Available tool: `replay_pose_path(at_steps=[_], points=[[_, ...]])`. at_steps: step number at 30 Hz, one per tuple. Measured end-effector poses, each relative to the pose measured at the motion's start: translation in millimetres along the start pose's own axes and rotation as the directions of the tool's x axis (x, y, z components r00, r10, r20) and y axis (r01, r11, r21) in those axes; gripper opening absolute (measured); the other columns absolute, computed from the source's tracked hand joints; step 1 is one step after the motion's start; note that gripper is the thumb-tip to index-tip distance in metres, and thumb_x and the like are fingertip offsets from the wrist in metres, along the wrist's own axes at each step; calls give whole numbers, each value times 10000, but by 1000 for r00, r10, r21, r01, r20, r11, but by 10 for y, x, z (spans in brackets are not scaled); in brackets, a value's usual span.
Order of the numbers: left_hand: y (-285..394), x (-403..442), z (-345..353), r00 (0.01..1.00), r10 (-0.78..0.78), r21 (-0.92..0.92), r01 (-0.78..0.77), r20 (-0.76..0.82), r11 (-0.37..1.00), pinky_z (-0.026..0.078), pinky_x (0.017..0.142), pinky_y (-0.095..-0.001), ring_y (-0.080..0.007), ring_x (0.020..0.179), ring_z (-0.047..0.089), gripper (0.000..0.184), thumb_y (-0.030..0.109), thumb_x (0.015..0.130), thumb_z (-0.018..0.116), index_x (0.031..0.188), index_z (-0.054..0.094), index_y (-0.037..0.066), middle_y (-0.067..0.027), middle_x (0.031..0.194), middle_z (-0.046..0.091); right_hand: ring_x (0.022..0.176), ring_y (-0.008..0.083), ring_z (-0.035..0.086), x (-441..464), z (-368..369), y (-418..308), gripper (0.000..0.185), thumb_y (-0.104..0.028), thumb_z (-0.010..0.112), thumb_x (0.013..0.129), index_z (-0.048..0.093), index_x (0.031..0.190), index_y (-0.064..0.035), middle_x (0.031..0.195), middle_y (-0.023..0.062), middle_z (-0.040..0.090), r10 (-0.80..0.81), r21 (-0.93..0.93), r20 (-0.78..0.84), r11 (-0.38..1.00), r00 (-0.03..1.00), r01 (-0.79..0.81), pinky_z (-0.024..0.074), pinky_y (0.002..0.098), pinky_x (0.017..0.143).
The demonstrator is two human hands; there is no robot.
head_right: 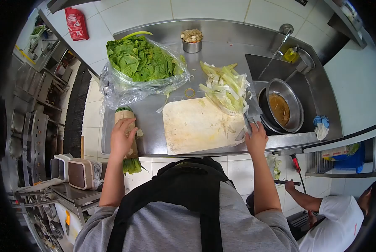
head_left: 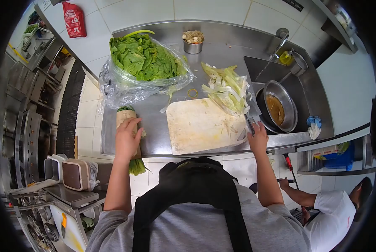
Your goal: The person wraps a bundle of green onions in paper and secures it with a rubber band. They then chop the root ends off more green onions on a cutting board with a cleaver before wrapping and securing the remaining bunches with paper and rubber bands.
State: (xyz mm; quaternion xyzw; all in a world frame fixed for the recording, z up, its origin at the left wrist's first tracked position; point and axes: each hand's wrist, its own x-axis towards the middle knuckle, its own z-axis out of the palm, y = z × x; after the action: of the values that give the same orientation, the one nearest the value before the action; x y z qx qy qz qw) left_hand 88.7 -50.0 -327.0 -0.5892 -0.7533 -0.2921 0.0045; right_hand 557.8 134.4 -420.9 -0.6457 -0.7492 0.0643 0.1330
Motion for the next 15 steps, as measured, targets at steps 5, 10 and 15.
replay_pose_path(at_steps=[5,10,15], points=[[69,-32,33,998,1,-29,1,64,1000,501,933,-410,-339,1107,606,394,119,811,763,1193,667,95,-139,1247,604,1294,350,491,57,2,167,630,-251,768,785,533,1359,-140,1474,138,444,91,-12,58,996,994,-90,434,565,978],[147,-173,187,990,11,-54,-3,141,999,510,930,-409,-334,1109,607,437,141,815,769,1234,646,108,-152,1314,557,1349,418,424,292,144,17,1113,-324,908,636,283,1547,-192,1547,186,350,-85,176,25,981,996,79,446,592,969],[513,-209,292,947,-98,-19,109,304,994,533,897,-411,-306,1082,615,515,175,803,792,1287,618,152,-131,1415,472,1442,488,261,857,248,-577,1330,-310,948,577,100,1600,-275,1643,186,117,-146,214,76,968,986,127,408,644,1021]])
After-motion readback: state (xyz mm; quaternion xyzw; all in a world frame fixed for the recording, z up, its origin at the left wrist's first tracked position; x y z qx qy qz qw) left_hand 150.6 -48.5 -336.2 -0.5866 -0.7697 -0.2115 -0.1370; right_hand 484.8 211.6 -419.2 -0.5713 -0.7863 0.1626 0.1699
